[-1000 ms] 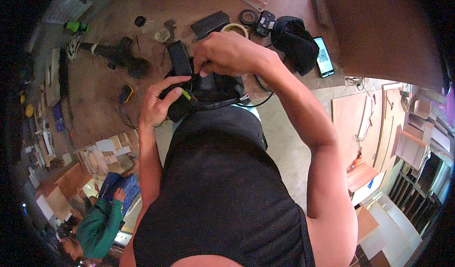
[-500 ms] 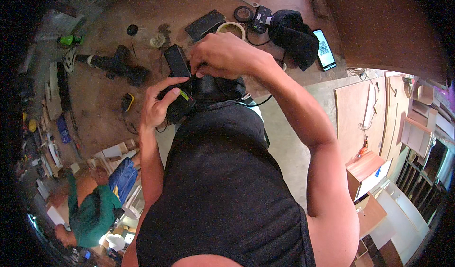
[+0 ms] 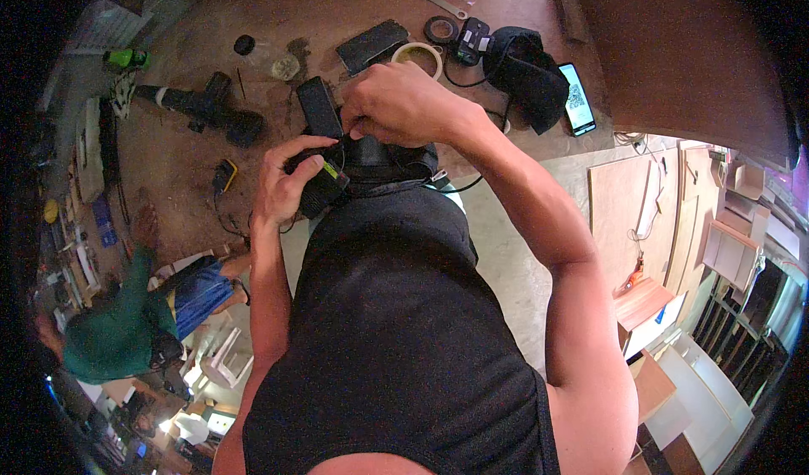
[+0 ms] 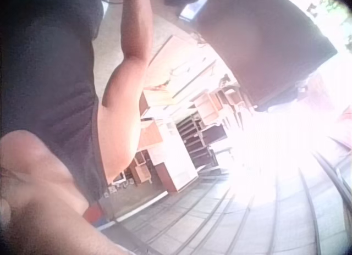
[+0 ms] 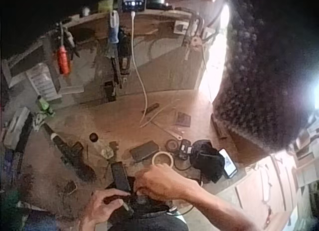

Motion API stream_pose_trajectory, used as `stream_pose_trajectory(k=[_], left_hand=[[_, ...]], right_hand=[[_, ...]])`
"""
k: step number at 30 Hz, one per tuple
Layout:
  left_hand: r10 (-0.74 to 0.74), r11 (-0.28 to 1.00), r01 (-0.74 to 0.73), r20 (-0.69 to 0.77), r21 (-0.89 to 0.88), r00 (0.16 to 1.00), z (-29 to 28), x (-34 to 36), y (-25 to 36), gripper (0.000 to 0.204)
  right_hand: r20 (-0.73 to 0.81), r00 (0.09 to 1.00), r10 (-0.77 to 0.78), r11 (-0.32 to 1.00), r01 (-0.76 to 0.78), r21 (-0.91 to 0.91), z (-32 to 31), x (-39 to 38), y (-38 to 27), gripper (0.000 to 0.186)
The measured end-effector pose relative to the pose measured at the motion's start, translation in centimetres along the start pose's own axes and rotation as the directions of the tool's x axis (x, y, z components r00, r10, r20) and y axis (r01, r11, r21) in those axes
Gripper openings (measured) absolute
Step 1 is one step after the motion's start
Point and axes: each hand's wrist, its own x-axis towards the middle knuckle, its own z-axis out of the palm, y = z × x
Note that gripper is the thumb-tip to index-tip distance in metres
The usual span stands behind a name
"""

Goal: The person manipulates a small black electronic device, repeatedly opening and closing its casing, adjusting internal components, and handling a cable. The person also uses scissors to cut a cable segment.

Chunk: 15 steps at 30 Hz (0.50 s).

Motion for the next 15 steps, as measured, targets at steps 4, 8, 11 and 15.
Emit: stream_pose_trajectory(k=[4, 8, 11, 15], left_hand=[[-0.039, 0.999, 0.039, -0.017, 0.006, 0.999, -0.01, -0.21, -0.39, 0.028], [-0.091, 0.996, 0.091, -0.014, 0.002, 0.996, -0.24, -0.32, -0.42, 0.028], [-0.09, 0.996, 0.09, -0.025, 0.003, 0.996, -0.22, -0.35, -0.24, 0.028], [-0.08, 0.997, 0.08, -0.028, 0.021, 0.996, -0.22, -0.35, 0.12, 0.028]], right_hand=[[0.012, 1.0, 0.018, 1.0, -0.018, -0.006, 0.18, 0.05, -0.19, 0.014], [-0.001, 1.0, 0.016, 1.0, -0.016, -0.019, 0.33, -0.02, -0.3, 0.013], [-0.013, 1.0, 0.009, 1.0, -0.01, -0.027, 0.46, -0.08, -0.22, 0.013], [-0.004, 1.0, 0.027, 0.999, -0.027, -0.027, 0.43, -0.16, -0.35, 0.013]])
